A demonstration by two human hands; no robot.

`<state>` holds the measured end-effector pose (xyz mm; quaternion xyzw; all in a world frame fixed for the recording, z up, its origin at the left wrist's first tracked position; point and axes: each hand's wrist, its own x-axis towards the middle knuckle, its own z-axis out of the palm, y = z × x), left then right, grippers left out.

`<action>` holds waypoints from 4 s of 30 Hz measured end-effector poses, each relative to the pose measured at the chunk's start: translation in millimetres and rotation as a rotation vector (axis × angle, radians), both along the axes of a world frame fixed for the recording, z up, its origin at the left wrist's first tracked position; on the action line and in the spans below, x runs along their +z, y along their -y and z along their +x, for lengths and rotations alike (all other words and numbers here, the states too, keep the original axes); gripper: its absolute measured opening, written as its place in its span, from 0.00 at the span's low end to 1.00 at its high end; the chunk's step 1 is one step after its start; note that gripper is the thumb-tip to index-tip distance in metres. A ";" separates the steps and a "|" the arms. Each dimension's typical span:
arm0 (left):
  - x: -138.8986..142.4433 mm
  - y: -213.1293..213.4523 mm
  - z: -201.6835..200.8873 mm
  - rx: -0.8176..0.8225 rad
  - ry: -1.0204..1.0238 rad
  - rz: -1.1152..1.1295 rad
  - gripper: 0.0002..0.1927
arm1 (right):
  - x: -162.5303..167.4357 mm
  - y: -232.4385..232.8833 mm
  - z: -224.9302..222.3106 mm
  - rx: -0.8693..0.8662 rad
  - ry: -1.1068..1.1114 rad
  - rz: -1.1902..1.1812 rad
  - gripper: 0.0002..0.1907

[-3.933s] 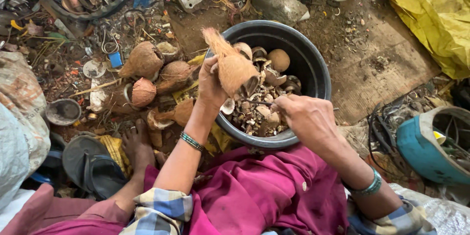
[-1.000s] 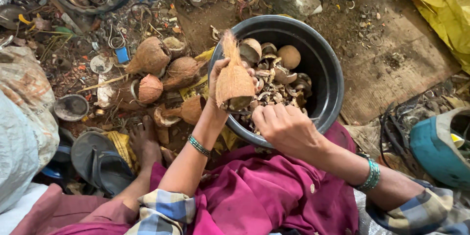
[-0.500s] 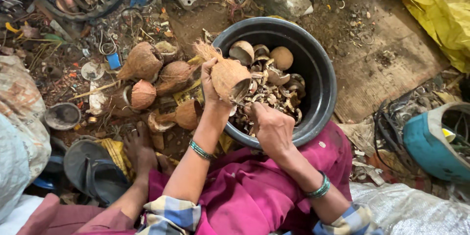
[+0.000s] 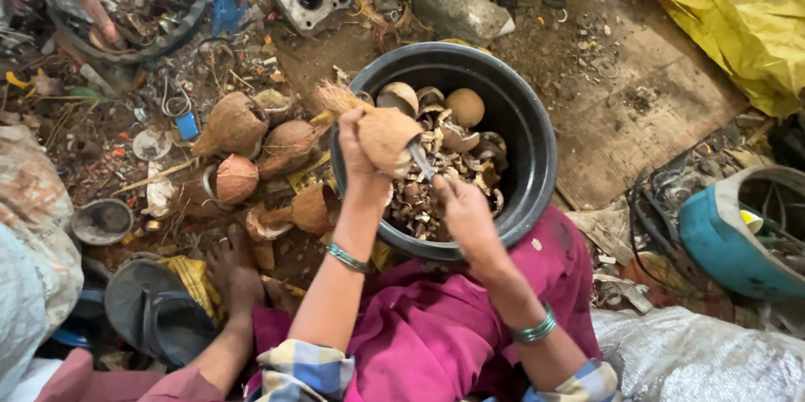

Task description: The person sits on the ground and scoops dried coconut kernel out of coconut shell halves, using a small sickle-like blade to scrape the meat loose so it falls into a black basin filled with shells and kernel pieces. They occasionally reach aside to grab new coconuts and continue scraping.

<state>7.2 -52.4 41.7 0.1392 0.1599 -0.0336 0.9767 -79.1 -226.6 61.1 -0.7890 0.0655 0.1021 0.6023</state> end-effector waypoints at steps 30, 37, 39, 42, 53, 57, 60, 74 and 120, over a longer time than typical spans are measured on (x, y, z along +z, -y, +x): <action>-13.9 -25.1 -7.8 -0.021 0.348 -0.420 0.21 | 109.4 -28.1 -50.0 0.383 0.896 -0.922 0.12; -13.0 -20.5 -11.0 0.013 0.358 -0.380 0.19 | 103.6 -35.4 -50.4 0.393 0.849 -0.962 0.11; -16.2 -13.8 -12.9 0.008 0.361 -0.260 0.18 | 96.3 -39.3 -49.0 0.343 0.899 -0.973 0.14; -23.5 -10.9 -9.2 0.017 0.360 -0.309 0.17 | 82.2 -42.2 -41.6 0.287 0.861 -0.926 0.10; -8.2 -15.6 -8.3 0.122 0.341 -0.292 0.20 | 52.8 -48.2 -27.8 0.116 0.250 -0.450 0.08; 0.5 -18.3 -13.1 0.041 0.276 -0.196 0.26 | 68.4 -35.2 -28.1 0.207 0.635 -0.733 0.09; -4.4 -18.0 -14.6 -0.013 0.292 -0.086 0.27 | 80.1 -25.2 -28.1 0.267 0.704 -0.958 0.11; 8.3 -21.7 -18.4 -0.195 0.347 -0.309 0.29 | 146.8 9.1 -36.1 0.473 0.617 -1.000 0.19; 2.3 6.2 11.2 0.182 0.041 0.016 0.23 | 46.7 -20.1 -20.2 0.037 0.507 -1.028 0.06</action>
